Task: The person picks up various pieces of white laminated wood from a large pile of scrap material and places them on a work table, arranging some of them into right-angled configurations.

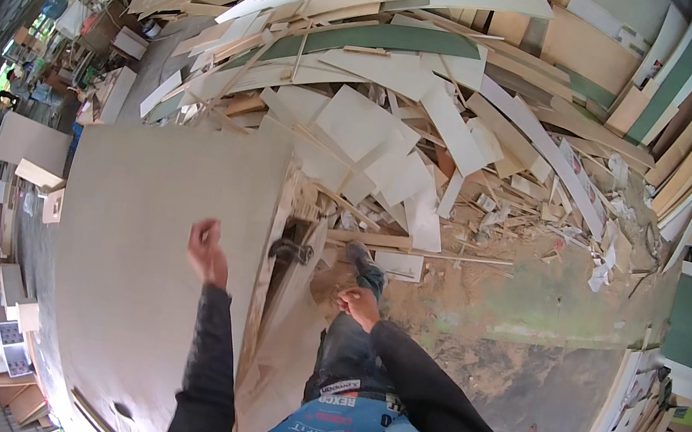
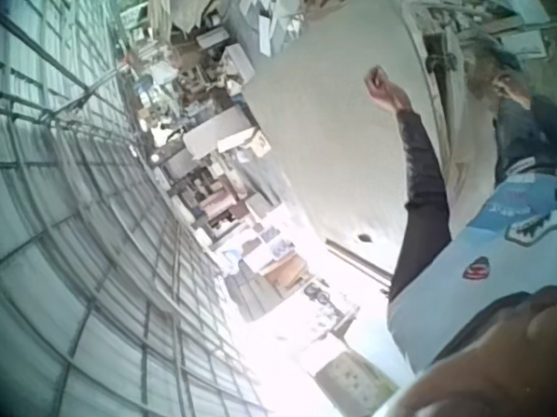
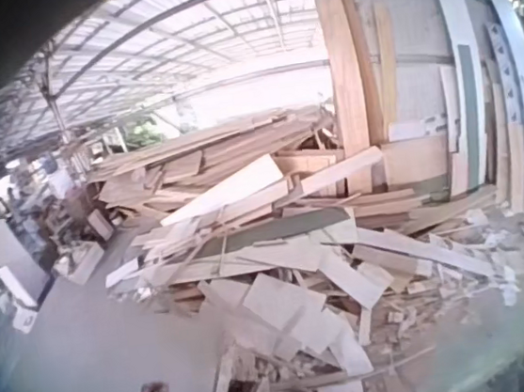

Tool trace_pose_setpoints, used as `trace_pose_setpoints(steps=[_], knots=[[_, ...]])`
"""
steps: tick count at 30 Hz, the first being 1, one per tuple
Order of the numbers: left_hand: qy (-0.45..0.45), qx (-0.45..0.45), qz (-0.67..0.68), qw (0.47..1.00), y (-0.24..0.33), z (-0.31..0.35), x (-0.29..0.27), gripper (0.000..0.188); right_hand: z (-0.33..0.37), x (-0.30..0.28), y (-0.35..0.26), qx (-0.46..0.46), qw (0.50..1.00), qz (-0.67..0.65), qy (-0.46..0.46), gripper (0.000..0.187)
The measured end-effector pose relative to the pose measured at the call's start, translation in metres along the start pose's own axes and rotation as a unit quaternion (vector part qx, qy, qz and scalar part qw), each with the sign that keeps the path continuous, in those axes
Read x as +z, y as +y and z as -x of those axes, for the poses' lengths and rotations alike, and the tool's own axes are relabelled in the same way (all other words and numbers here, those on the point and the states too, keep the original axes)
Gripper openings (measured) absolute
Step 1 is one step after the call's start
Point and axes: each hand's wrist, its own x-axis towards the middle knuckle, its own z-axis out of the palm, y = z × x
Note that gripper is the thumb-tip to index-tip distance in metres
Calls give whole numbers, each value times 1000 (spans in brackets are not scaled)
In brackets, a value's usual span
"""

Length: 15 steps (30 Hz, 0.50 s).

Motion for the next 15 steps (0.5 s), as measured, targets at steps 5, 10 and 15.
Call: trace_pose_setpoints(steps=[5,10,15], knots=[[-111,192,-297,929,-31,-192,132,17,-93,-22,-31,-30,992,102,75,19],[-160,28,-433,887,-54,-254,198,31,-198,-25,-90,-63,919,365,136,20],[-105,-76,-390,912,-55,-260,202,42,-325,-4,-134,-126,855,479,155,25]])
